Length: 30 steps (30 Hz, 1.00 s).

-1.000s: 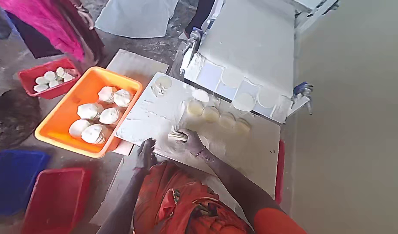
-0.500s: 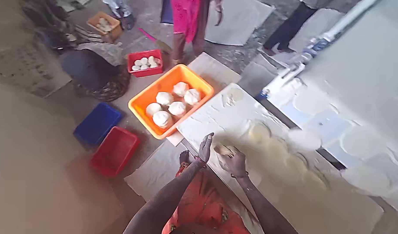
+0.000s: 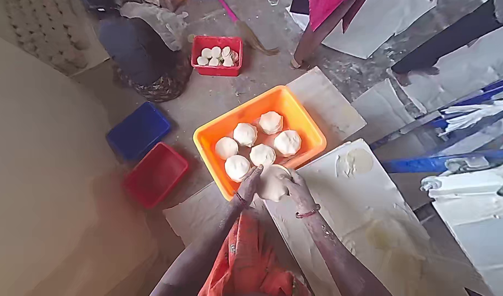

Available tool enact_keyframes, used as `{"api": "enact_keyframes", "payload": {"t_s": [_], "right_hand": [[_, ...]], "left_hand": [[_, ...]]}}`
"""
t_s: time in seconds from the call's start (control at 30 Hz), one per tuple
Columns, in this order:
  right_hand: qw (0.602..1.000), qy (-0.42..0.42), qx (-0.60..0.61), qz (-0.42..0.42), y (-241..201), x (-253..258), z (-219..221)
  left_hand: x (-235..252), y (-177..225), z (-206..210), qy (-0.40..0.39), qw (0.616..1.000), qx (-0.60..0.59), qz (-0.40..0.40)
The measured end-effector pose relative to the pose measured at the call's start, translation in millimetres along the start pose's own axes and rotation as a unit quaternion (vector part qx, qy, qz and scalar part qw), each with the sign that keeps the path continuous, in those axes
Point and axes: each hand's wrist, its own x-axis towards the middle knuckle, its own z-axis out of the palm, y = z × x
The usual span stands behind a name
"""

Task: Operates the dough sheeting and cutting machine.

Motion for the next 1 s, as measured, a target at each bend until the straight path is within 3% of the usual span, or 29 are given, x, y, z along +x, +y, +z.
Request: {"api": "enact_keyframes", "payload": {"t_s": [0.17, 0.37, 0.5, 0.6, 0.7, 0.77, 0.87, 1.0], "right_hand": [[0.999, 0.035, -0.016, -0.002, -30.0, 107.3, 23.3], [0.990, 0.103, -0.093, -0.018, -37.7, 244.7, 7.3], [0.987, 0.117, -0.114, 0.003, -36.8, 297.2, 0.8], [0.977, 0.121, -0.174, -0.007, -26.9, 311.3, -1.5], [0.966, 0.112, -0.233, -0.026, -36.0, 290.7, -12.2], [0.957, 0.151, -0.218, -0.117, -37.4, 249.4, -19.9], [0.930, 0.238, -0.140, -0.244, -3.7, 150.2, -29.1], [0.951, 0.205, -0.056, -0.227, 62.7, -0.4, -16.4]], "left_hand": [[99.9, 43.8, -28.0, 0.012, 0.979, 0.199, 0.032], [259.1, 55.0, -6.9, 0.076, 0.974, 0.210, 0.031], [302.4, 57.4, 0.2, 0.073, 0.960, 0.269, 0.007], [311.8, 60.3, 2.3, 0.054, 0.909, 0.413, -0.007], [312.6, 60.5, -1.0, 0.047, 0.868, 0.494, -0.005], [299.7, 66.3, -3.2, 0.046, 0.843, 0.536, 0.013], [254.6, 65.4, 11.7, 0.026, 0.836, 0.539, 0.095], [163.0, 22.0, 52.1, -0.064, 0.832, 0.496, 0.240]]}}
